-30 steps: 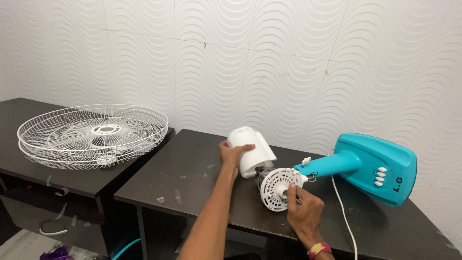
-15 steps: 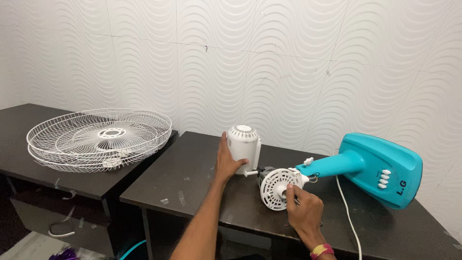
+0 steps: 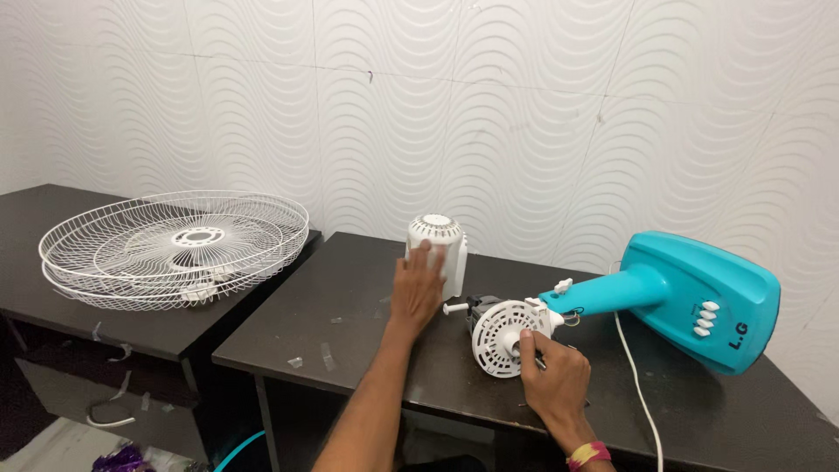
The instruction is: The person disassembles a table fan by removing the front grill, unscrewing the motor housing, and detaching the motor assembly from the fan body using a screwdriver. The parts are placed on the table.
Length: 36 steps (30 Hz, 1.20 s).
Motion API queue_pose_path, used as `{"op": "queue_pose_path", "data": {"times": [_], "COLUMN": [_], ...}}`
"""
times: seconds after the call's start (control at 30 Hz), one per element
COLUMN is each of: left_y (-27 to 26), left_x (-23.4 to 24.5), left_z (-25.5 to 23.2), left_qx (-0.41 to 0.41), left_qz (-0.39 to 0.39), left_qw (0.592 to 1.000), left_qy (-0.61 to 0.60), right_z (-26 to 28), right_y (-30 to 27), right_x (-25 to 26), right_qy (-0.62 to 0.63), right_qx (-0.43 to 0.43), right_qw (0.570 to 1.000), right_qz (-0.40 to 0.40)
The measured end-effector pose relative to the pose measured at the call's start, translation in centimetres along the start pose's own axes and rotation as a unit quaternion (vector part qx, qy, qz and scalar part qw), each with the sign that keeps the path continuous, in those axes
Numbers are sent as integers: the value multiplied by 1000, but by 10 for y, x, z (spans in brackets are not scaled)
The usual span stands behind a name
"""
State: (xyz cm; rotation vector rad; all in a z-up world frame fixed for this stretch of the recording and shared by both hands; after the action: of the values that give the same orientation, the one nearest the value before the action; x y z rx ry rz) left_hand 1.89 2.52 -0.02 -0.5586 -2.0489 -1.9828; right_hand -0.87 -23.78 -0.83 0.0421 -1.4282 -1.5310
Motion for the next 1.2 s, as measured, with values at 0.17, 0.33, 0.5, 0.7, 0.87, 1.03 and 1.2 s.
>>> {"op": "queue_pose_path", "data": {"times": [0.17,0.33,0.5,0.7,0.87,1.03,1.2], "left_y": [13,34,52,62,67,74,67], "left_x": [-18,-21,-12,1,-7,-33,-37], "left_z": [6,23,43,59,67,110,156], "left_qx": [127,174,220,322,289,275,236], "left_qz": [99,126,96,112,94,83,27], "left_qw": [986,976,971,940,952,956,966], "left_qy": [-43,-26,-1,-6,41,55,101], "right_z": [-1,-3,3,16,20,15,8], "right_y": [1,0,2,6,5,8,7], "right_x": [-7,-7,-8,-6,-10,-23,-39], "right_qy": [4,-5,-5,-39,-53,-57,-59], "right_qx": [-13,-13,-27,-20,-34,-65,-71], "right_qw": [999,998,994,985,977,968,955], "right_qz": [47,59,103,167,202,237,281]}}
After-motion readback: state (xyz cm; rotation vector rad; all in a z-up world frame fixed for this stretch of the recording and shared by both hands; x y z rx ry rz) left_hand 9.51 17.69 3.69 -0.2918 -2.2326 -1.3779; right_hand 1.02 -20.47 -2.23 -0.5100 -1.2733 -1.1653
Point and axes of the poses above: each hand's wrist, its own y-axis towards the middle knuckle, its own x-axis out of the back of the hand, z = x × y, the point moved 5 cm from there along y, towards the middle knuckle, and after that the axes turned 11 degrees about -y, right-handed, at the moved point
